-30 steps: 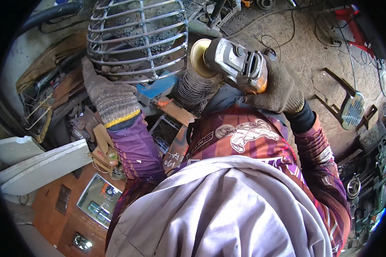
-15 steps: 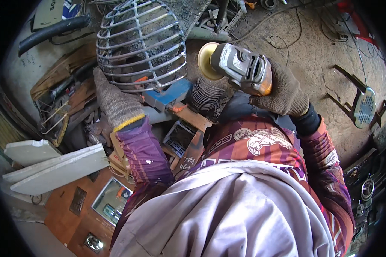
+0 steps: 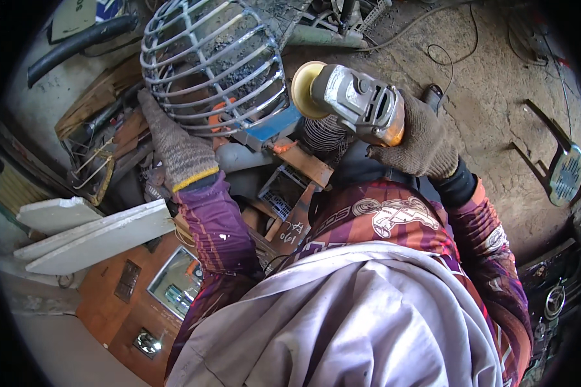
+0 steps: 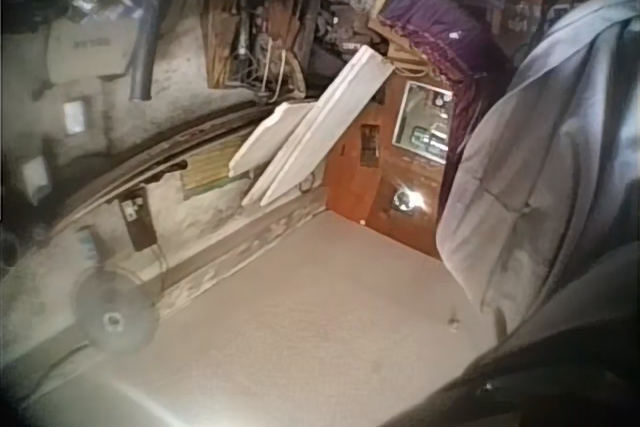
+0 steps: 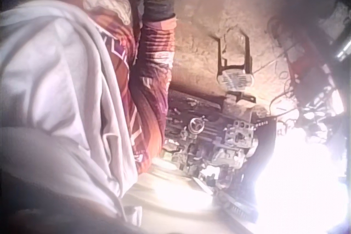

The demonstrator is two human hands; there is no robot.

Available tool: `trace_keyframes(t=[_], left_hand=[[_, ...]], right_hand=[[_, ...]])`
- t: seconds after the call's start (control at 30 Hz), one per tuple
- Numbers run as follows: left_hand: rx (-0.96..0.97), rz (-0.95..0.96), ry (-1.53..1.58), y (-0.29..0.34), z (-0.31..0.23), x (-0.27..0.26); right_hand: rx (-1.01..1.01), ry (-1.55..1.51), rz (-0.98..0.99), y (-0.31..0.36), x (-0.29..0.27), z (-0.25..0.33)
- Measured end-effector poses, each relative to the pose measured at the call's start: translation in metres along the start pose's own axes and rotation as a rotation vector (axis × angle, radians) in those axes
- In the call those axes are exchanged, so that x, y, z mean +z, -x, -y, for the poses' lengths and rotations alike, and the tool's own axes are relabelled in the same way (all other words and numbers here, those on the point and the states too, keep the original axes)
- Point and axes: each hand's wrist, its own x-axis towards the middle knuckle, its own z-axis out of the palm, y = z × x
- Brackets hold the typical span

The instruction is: The person uses a hand grinder to smooth the edges and welds of a metal wire basket frame, rotating the object to reach different sections.

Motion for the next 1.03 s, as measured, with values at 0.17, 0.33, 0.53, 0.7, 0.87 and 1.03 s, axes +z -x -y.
trace_keyframes(t=[0.17, 0.33, 0.53, 0.7, 0.87, 1.03], left_hand=[[0.033, 0.012, -0.068, 0.011, 0.006, 0.014], [0.002, 0.011, -0.078, 0.011, 0.011, 0.01], [0.041, 0.026, -0.068, 0.007, 0.013, 0.008], [0.039, 0.009, -0.089, 0.01, 0.011, 0.008], [0.014, -0.027, -0.055, 0.017, 0.011, 0.021], [0.038, 0.065, -0.055, -0.001, 0.015, 0.002]], right_hand=[[-0.068, -0.017, -0.058, 0.012, 0.016, -0.016], [-0.065, -0.15, -0.045, 0.009, 0.02, -0.012], [-0.094, -0.166, -0.076, 0.008, 0.025, -0.012], [-0.073, -0.234, -0.008, 0.0, 0.016, -0.001], [-0.075, -0.189, -0.027, 0.005, 0.017, -0.01], [-0.016, -0.185, 0.054, 0.0, 0.008, -0.004]])
